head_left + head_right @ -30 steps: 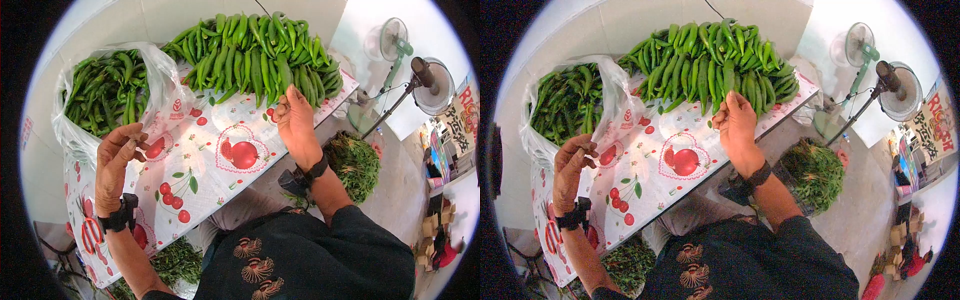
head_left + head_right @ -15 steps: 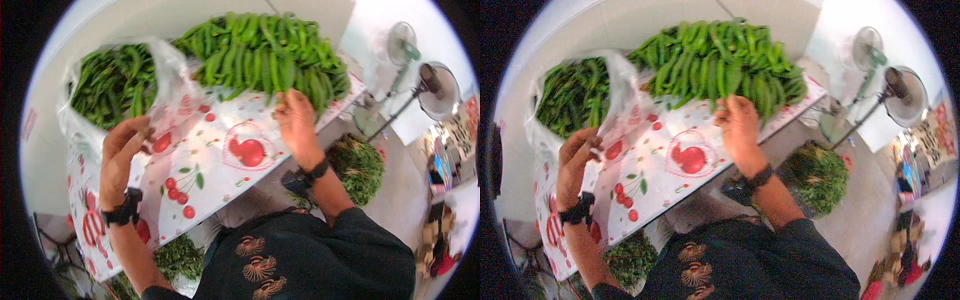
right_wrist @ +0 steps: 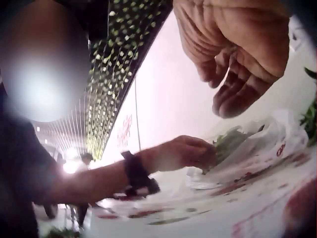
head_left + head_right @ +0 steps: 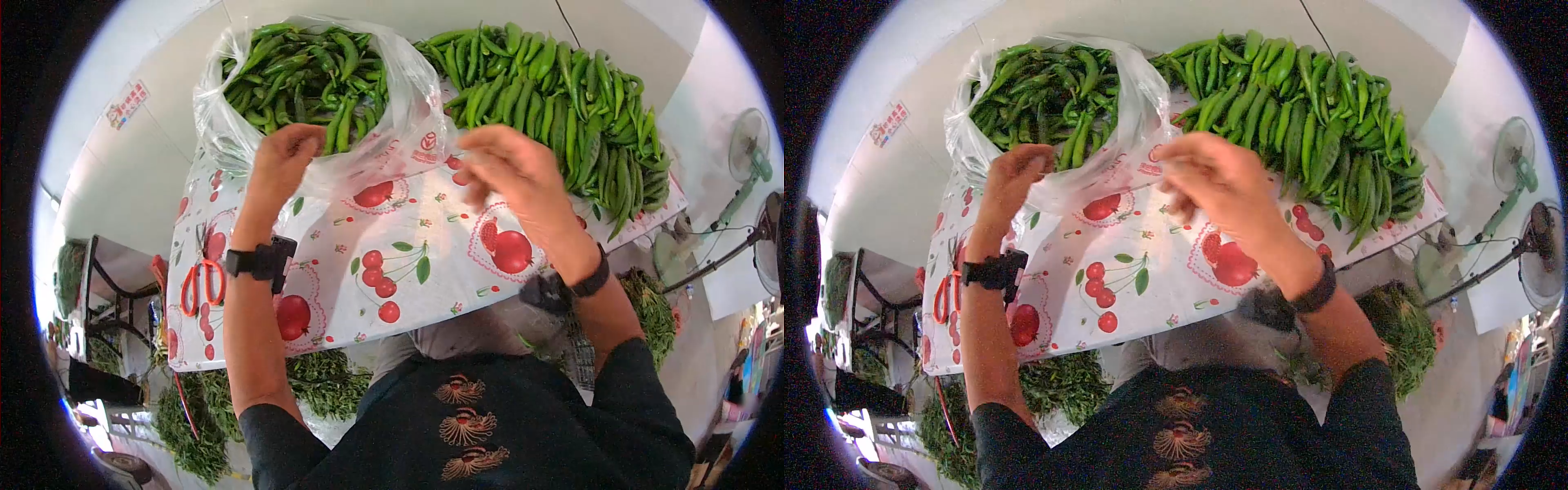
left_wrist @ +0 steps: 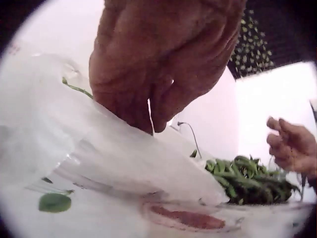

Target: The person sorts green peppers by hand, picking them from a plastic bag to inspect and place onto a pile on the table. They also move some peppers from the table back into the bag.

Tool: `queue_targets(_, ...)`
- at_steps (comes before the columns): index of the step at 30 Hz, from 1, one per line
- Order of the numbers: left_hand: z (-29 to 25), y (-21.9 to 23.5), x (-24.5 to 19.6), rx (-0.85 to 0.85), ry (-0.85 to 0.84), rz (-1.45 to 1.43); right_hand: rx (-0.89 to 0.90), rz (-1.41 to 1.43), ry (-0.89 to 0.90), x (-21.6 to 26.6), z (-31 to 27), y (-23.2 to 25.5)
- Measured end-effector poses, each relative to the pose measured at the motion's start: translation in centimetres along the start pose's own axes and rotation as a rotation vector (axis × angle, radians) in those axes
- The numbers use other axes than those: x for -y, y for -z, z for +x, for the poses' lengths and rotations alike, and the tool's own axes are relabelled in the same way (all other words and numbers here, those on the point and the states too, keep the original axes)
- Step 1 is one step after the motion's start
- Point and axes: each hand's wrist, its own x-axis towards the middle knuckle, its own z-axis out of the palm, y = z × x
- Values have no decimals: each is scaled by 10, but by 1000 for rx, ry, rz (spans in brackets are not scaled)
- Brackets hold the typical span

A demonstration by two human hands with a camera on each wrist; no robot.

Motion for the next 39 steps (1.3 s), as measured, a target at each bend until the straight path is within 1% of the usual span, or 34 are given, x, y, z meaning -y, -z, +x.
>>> queue_targets(1, 2, -2, 7, -8, 1, 9, 100, -194, 96, -5, 19, -7)
queue_targets(2, 4, -6, 13, -8, -125, 264, 196, -388, 193, -15, 39, -14)
queue_targets(3, 6, -10, 18, -4, -251, 518, 198, -381, 199, -34, 58, -24)
queue_targets(4, 6, -14, 22, -6, -251, 528, 220, -639, 478, -57, 76, -34)
queue_targets(5, 4, -17, 25, 36, -223, 589, 235, -894, 759, -71, 86, -40)
queue_targets(6, 2, -19, 23, 78, -194, 651, 234, -884, 766, -73, 86, -42)
queue_targets(8, -1, -20, 22, 57, -207, 647, 454, -1098, 489, -79, 84, -43)
queue_targets(9, -1, -19, 18, 76, -141, 623, 505, -1157, 453, -67, 84, -38)
queue_targets(10, -1, -18, 15, 92, -72, 596, 512, -1154, 456, -70, 87, -33)
queue_targets(13, 11, -14, 12, 111, -48, 524, 484, -1130, 452, -78, 89, -29)
queue_targets(14, 19, -14, 11, 117, -48, 528, 460, -1190, 402, -79, 90, -31)
queue_targets(15, 28, -15, 12, 96, -86, 589, 437, -1254, 354, -78, 91, -32)
queue_targets(16, 38, -16, 12, 71, -123, 648, 438, -1254, 355, -77, 87, -32)
queue_targets(17, 47, -18, 13, 18, -136, 651, 410, -1192, 414, -76, 80, -34)
queue_targets(18, 59, -21, 14, 15, -134, 652, 382, -1127, 473, -75, 78, -35)
queue_targets(19, 70, -26, 13, 13, -135, 756, 384, -1126, 477, -74, 79, -35)
queue_targets(20, 80, -30, 11, 11, -137, 862, 407, -1112, 430, -72, 80, -34)
queue_targets(21, 87, -38, 8, 13, -17, 889, 428, -1098, 381, -71, 81, -33)
queue_targets(22, 94, -46, 5, 12, -23, 891, 423, -1101, 384, -70, 81, -32)
queue_targets(24, 106, -62, 1, 24, 177, 817, 459, -1088, 320, -69, 81, -30)
queue_targets(25, 114, -68, 0, 69, 248, 815, 460, -1091, 319, -72, 82, -29)
queue_targets(26, 117, -76, 0, 70, 250, 813, 444, -1080, 349, -76, 82, -29)
queue_targets(28, 120, -88, -8, 32, 505, 877, 430, -1071, 377, -76, 81, -29)
queue_targets(30, 122, -93, -8, 53, 537, 894, 422, -1140, 368, -76, 81, -27)
queue_targets(32, 123, -98, -3, 93, 604, 931, 394, -1119, 398, -78, 81, -27)
queue_targets(33, 123, -95, 4, 99, 541, 892, 369, -1097, 431, -81, 81, -27)
queue_targets(34, 123, -92, 11, 101, 544, 893, 371, -1094, 430, -83, 81, -27)
queue_targets(36, 119, -85, 18, 123, 388, 949, 381, -1073, 414, -84, 83, -28)
queue_targets(37, 116, -82, 16, 121, 387, 950, 381, -1073, 417, -83, 83, -28)
queue_targets(39, 113, -74, 17, 212, 355, 966, 402, -1011, 385, -80, 82, -26)
